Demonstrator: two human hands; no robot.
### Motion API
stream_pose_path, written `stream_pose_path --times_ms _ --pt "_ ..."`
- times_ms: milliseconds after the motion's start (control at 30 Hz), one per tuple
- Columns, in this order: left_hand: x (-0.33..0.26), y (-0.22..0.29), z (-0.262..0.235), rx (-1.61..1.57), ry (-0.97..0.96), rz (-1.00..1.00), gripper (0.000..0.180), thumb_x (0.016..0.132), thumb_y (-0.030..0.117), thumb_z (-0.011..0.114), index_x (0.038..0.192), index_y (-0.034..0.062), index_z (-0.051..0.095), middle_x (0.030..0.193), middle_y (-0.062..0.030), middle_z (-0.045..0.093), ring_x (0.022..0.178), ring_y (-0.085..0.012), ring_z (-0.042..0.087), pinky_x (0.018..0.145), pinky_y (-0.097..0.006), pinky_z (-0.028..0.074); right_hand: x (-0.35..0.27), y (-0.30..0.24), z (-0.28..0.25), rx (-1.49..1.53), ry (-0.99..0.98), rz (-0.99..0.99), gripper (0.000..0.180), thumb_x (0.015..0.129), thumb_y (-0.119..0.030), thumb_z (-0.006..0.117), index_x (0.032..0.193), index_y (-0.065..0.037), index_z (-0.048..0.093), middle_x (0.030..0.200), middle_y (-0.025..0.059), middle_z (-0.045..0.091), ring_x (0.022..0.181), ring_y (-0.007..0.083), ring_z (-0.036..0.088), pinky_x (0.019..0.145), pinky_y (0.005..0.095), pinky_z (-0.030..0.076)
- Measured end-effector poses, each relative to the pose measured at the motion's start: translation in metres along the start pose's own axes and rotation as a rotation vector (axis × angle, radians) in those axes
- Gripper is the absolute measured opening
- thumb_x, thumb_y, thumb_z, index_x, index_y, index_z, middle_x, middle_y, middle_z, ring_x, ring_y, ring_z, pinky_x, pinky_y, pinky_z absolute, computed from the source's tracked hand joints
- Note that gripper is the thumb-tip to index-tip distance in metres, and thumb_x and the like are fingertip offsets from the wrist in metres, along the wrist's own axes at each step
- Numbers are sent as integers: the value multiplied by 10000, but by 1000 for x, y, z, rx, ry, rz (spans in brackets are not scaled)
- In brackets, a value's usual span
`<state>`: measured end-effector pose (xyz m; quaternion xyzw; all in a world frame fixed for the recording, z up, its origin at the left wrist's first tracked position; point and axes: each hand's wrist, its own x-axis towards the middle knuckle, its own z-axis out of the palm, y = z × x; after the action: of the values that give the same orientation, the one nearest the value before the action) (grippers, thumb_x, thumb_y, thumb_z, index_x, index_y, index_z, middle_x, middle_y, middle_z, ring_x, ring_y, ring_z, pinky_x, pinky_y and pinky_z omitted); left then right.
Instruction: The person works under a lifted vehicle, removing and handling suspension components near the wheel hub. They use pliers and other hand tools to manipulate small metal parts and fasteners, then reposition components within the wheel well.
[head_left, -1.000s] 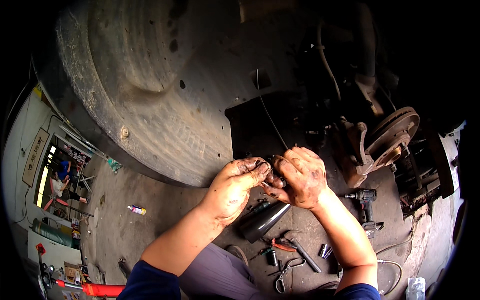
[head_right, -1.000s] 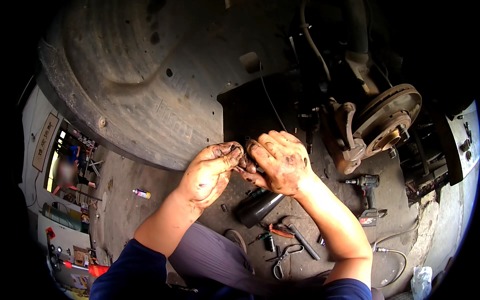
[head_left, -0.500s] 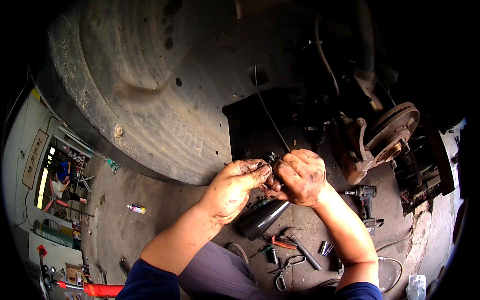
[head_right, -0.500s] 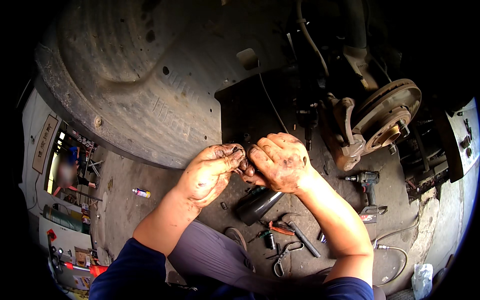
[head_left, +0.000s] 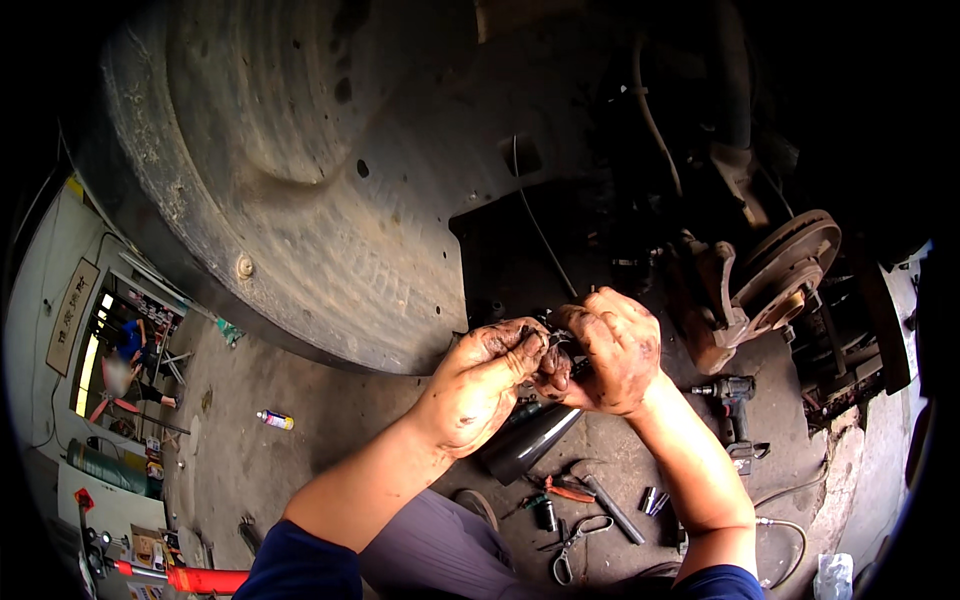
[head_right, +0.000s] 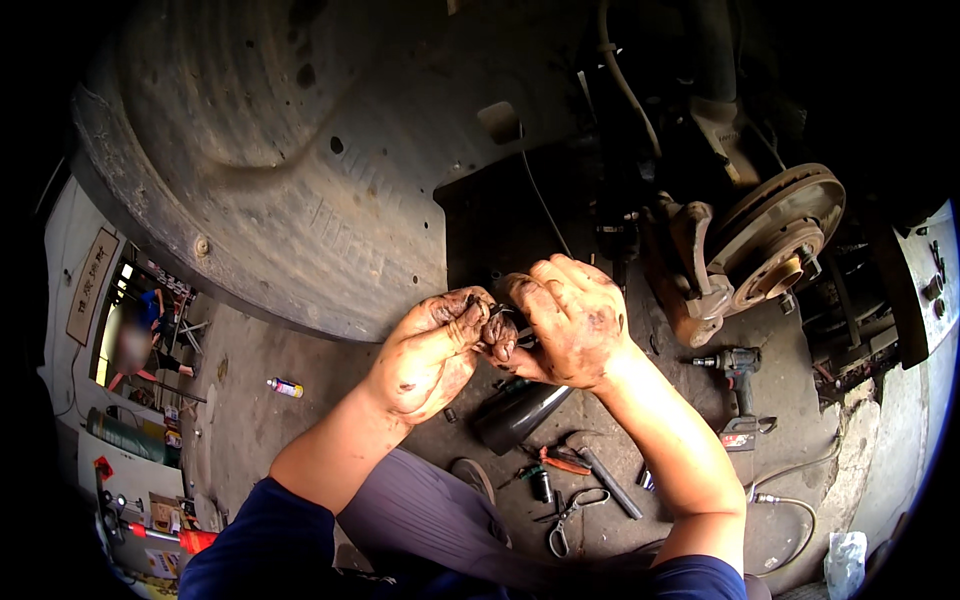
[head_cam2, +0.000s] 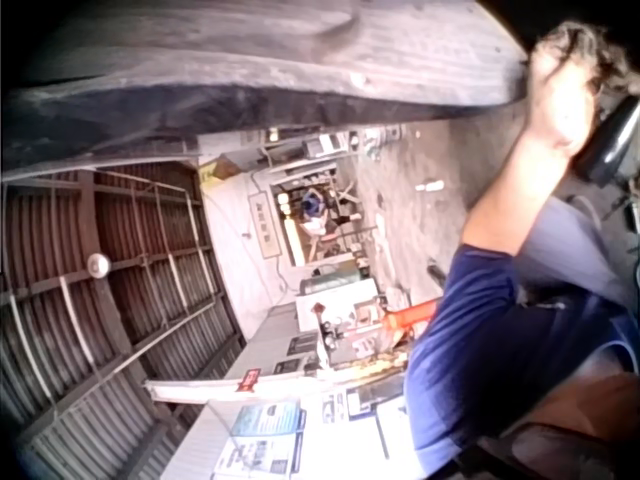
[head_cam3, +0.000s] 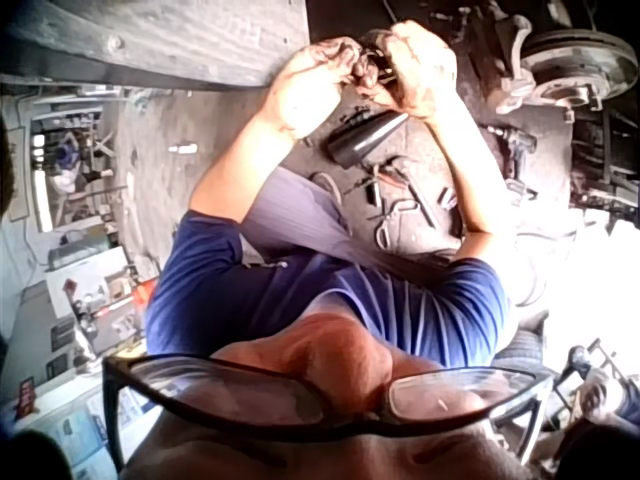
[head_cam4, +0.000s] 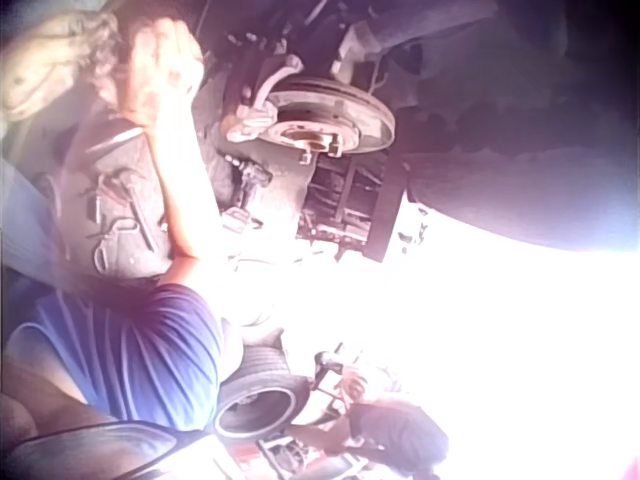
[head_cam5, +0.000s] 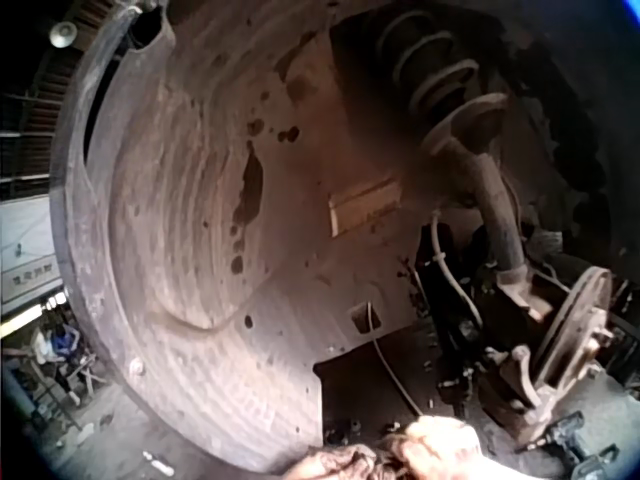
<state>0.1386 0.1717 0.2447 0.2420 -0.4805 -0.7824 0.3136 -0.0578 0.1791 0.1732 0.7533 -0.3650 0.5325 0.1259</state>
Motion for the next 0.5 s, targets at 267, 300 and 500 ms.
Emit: stream_pose_path --times_ms 267,300,500 --pt "-2 0 -3 -91 -42 -20 204 1119 145 497 1067 15 646 969 -80 690 943 -158 654 903 -303 516 9 1 -9 3 -16 -149 491 760 -402 785 1042 -10 700 921 108 656 774 271 679 676 371 579" --pt "-3 0 -3 -87 -31 -30 202 1118 142 498 1064 15 645 972 -80 688 942 -159 651 903 -304 513 8 1 -8 -6 -10 -159 480 762 -397 783 1031 -9 699 904 104 651 752 260 674 652 362 574" --pt "-8 -7 -5 -110 4 -53 192 1113 134 500 1049 17 639 987 -82 678 955 -164 638 904 -312 499 9 2 -4 5 54 -226 409 733 -398 796 890 -41 672 796 59 600 643 212 635 544 324 535"
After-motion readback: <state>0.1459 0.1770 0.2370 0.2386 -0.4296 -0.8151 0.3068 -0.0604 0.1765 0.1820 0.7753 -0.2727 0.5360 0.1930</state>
